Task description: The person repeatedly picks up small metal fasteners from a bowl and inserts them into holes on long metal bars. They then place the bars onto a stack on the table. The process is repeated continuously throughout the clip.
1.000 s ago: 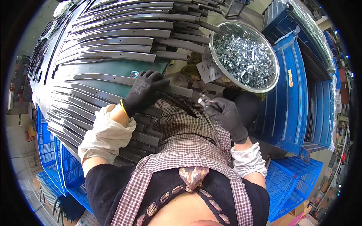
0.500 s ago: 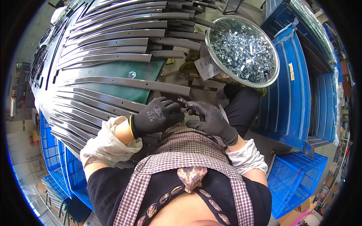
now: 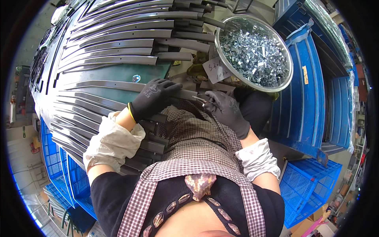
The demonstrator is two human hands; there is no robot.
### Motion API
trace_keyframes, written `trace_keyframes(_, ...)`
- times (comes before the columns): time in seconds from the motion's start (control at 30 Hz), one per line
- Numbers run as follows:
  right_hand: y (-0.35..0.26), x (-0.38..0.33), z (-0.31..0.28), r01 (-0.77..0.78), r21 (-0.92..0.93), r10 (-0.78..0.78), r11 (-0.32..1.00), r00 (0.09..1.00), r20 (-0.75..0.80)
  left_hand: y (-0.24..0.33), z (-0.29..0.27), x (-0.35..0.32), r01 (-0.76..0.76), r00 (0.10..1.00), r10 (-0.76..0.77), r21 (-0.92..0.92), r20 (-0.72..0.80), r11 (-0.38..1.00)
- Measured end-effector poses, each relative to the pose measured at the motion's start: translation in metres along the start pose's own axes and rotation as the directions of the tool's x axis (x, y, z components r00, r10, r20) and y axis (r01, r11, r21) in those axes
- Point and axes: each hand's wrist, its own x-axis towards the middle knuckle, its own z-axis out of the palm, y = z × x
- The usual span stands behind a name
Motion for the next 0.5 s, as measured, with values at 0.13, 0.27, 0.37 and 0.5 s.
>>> trace_keyframes(0.13,0.007,0.009,0.001,0.082,-0.025,-0.083,0.996,0.996,-0.014,-0.004,0.002,0.005,0.003,1.0,-0.002,-0.039,0.026,0.999)
trace_keyframes(0.27,0.006,0.009,0.005,0.113,0.005,-0.113,0.994,0.993,0.014,-0.006,0.005,0.006,-0.011,1.0,0.012,-0.032,0.015,0.999)
trace_keyframes(0.37,0.013,0.018,0.018,0.194,0.111,-0.193,0.975,0.981,-0.02,-0.003,0.007,0.006,-0.042,0.997,0.047,-0.083,0.062,0.996)
trace_keyframes(0.5,0.028,0.029,0.025,0.076,0.372,-0.105,0.925,0.993,0.06,-0.001,0.004,0.007,-0.046,0.998,0.048,-0.064,0.028,0.997)
